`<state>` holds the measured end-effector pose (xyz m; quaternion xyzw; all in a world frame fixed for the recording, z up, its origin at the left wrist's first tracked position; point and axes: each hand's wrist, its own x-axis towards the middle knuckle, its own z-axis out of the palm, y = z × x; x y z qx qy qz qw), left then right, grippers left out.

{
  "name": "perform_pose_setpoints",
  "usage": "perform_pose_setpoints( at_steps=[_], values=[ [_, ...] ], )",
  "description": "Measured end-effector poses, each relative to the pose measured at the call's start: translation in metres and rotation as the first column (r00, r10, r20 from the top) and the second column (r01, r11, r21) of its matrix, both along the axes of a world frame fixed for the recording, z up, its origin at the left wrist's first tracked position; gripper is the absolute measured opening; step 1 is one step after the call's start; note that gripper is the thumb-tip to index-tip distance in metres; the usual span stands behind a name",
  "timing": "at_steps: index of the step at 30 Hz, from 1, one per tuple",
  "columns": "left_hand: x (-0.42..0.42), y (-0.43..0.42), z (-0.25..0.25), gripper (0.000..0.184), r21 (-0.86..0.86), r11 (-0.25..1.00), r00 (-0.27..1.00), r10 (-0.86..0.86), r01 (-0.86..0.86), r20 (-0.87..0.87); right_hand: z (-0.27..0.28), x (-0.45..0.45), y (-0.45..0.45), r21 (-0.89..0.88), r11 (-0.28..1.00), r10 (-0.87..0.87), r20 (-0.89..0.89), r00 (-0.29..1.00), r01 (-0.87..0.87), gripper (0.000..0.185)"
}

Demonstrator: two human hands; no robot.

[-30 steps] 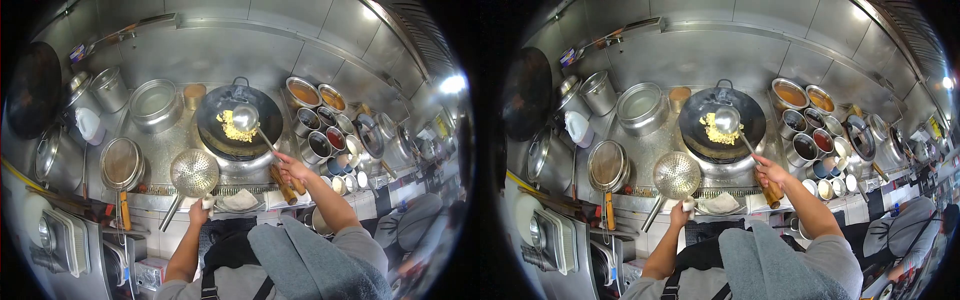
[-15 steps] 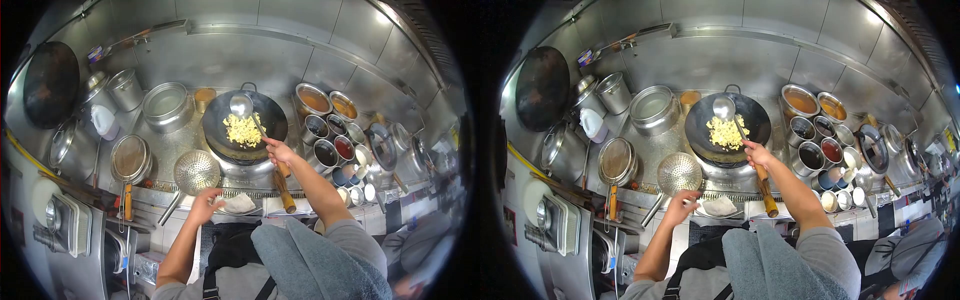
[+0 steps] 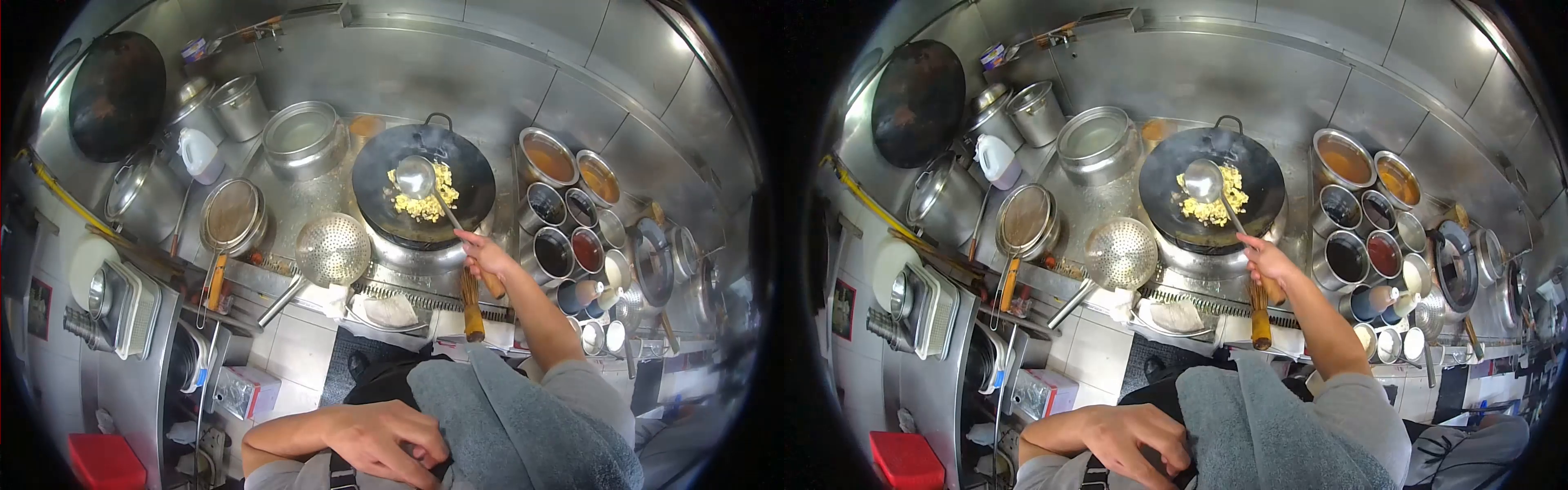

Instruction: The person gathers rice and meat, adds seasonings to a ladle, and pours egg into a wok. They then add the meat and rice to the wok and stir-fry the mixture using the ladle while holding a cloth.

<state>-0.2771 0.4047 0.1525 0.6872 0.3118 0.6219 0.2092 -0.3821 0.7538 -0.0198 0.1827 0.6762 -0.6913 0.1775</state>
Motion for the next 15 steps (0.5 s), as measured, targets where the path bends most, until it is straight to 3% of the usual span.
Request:
perform_pose_setpoints(
  at_steps=[2, 4, 8, 10, 14, 15],
  values=[
    [0.002, 0.003, 0.002, 0.017, 0.015, 0.998, 0.997, 0.062, -0.062, -0.043, 0.006, 0.011, -0.004, -0.039, 0.999, -0.005, -0.019, 1.000, 0.004, 0.047],
    [0.005, 0.010, -0.015, 0.013, -0.007, 0.978, 0.960, 0.202, -0.207, -0.192, 0.004, 0.017, -0.003, -0.068, 0.997, -0.034, -0.037, 0.999, 0.031, 0.048],
    [0.003, 0.019, -0.020, 0.011, 0.037, 0.972, 0.930, 0.235, -0.234, -0.281, -0.007, 0.014, 0.006, -0.116, 0.991, -0.061, 0.014, 0.998, 0.062, 0.050],
    [0.002, 0.021, -0.016, 0.012, 0.045, 0.972, 0.931, 0.233, -0.230, -0.280, 0.019, 0.020, -0.002, 0.159, 0.987, 0.037, -0.034, 0.999, -0.032, 0.051],
    [-0.018, 0.017, -0.020, 0.021, 0.083, 0.961, 0.902, 0.276, -0.263, -0.333, 0.030, 0.052, -0.003, -0.081, 0.995, -0.051, -0.015, 0.999, 0.050, 0.052],
    [-0.020, 0.014, -0.025, 0.021, 0.088, 0.963, 0.905, 0.270, -0.256, -0.329, 0.026, 0.048, -0.002, 0.018, 0.999, -0.030, -0.019, 0.999, 0.031, 0.052]
  ],
)
